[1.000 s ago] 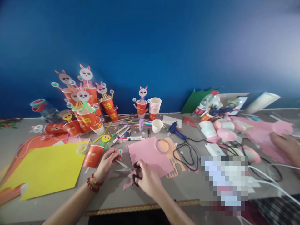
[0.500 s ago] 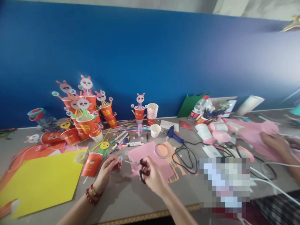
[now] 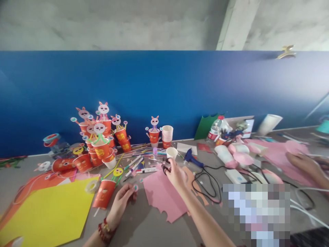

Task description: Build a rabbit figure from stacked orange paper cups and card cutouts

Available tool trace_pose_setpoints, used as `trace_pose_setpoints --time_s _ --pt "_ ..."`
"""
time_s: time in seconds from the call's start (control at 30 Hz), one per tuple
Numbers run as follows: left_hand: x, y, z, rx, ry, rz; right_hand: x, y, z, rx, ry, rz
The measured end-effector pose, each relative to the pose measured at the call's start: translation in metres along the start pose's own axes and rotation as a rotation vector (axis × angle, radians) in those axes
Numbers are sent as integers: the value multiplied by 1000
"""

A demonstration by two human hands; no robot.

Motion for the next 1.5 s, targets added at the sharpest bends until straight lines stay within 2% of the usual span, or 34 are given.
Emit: trace_pose_setpoints --time_s 0.13,0.33,0.47,0.57,0.67,0.97,1.27,1.5 --pt "-2 1 -1 -16 7 19 25 -30 -12 8 61 -96" --pt "-3 2 -1 -30 2 42 61 -85 -22 -114 134 -293" --pt "-3 1 -1 -28 36 71 71 -101 -24 -218 180 -432" --pt "-4 1 -1 -21 35 81 71 -99 -23 -288 190 -501" --pt "-4 1 0 -7 35 77 68 -94 -15 -303 171 -556" --pt "-5 2 4 -13 39 49 65 -75 38 -377 54 -590" --pt "-11 2 4 -32 60 49 67 -62 43 -368 -50 -584" --pt "-11 1 4 -52 67 67 81 -52 61 -424 -54 -523"
Point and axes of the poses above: each hand's wrist, its own z-axis towards the middle knuckle, its own y-axis out of the palm, x = y × z, the point moved 3 cm from there along z, towards the middle knuckle, and after that the axes turned 14 degrees about x, right-handed, at the moved point
